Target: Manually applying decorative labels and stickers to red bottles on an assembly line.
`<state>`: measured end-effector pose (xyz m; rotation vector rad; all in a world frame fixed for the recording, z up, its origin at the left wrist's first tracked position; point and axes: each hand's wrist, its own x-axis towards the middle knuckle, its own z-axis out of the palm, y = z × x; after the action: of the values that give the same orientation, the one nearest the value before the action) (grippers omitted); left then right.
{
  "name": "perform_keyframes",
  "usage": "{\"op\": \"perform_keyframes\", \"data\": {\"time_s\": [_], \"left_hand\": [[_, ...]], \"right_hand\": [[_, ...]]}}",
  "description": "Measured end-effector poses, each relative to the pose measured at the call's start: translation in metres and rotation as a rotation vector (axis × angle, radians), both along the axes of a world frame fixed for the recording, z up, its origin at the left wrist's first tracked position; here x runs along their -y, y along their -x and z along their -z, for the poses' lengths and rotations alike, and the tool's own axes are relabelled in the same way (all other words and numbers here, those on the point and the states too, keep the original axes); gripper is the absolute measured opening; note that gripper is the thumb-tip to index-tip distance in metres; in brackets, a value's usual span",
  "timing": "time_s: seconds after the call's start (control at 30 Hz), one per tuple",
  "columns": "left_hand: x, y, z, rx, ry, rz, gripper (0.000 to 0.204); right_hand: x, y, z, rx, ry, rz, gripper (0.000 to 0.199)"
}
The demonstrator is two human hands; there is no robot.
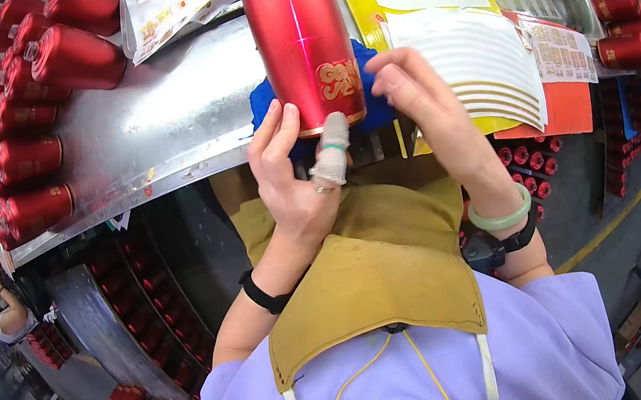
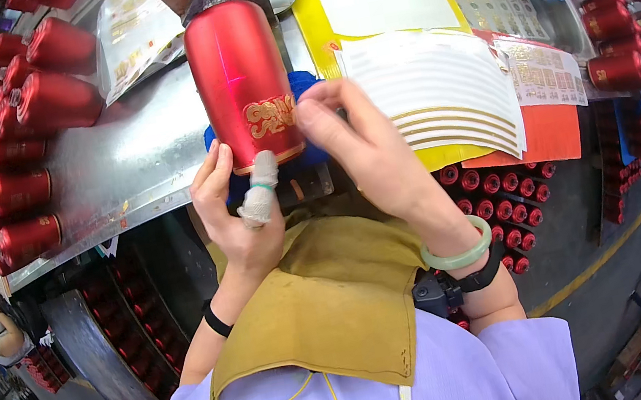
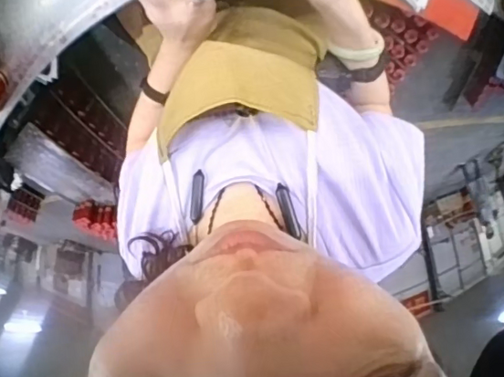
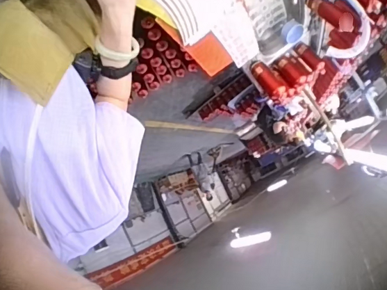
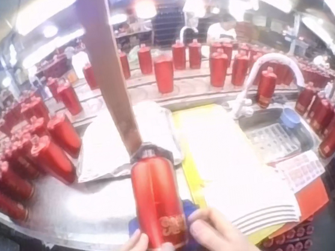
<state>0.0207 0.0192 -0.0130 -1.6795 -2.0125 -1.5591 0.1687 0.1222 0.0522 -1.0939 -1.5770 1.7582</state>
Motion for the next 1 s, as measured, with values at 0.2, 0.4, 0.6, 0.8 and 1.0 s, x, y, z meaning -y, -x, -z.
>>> {"op": "perform_keyframes", "data": {"time_s": [0.2,0.4,0.6,0.8,1.0], "left_hand": [[-0.008,-0.023,-0.001,-0.076,0.038,-0.116,0.080],[0.006,0.010,0.007,0.081,0.032,0.095,0.067],[-0.005,0.022,-0.006,0.063,0.090,0.020,0.089],[-0.014,0.029,-0.012,0.235,0.238,0.110,0.084],[-0.023,0.024,-0.036,0.014,0.114,0.135,0.078]], "right_hand": [[-0.006,-0.012,-0.002,-0.029,-0.181,0.189,0.017],[0.030,0.008,-0.017,-0.017,-0.235,0.176,0.015],[0.008,-0.023,0.010,0.340,-0.455,0.271,0.014],[0.008,-0.025,0.013,0.302,-0.431,0.183,0.020],[-0.108,-0.153,0.007,0.245,-0.330,0.300,0.021]]}}
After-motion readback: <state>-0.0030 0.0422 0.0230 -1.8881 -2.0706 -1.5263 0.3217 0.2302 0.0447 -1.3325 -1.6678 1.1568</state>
